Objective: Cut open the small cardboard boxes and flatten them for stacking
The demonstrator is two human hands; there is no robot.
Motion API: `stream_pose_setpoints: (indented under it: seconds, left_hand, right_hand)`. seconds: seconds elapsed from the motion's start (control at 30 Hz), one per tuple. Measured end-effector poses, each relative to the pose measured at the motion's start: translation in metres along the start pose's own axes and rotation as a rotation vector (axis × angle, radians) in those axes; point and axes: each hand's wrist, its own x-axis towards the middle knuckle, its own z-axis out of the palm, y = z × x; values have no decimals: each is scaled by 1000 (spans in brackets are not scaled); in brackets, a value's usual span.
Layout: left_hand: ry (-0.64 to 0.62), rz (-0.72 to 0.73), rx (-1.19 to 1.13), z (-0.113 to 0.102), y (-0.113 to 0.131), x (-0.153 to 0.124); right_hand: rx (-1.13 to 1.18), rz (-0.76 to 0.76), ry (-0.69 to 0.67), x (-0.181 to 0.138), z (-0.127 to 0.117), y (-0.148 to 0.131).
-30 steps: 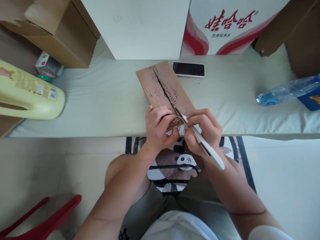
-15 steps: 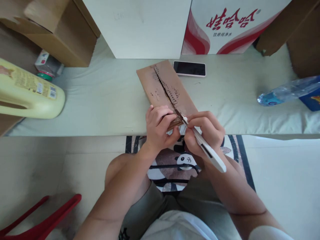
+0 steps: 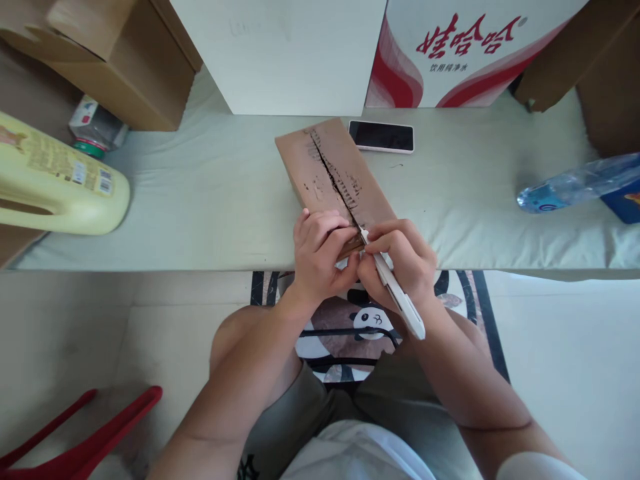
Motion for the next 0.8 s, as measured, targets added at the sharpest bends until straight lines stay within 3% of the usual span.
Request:
stream_pose_setpoints:
  seconds: [0.63,0.8]
  left_hand:
    - [47,18,-15,2,1,2]
    - [40,13,-21,2,0,2]
  right_hand:
    - [124,37,40,6,-17,-7]
    - [151,91,-35,7,-19,-8]
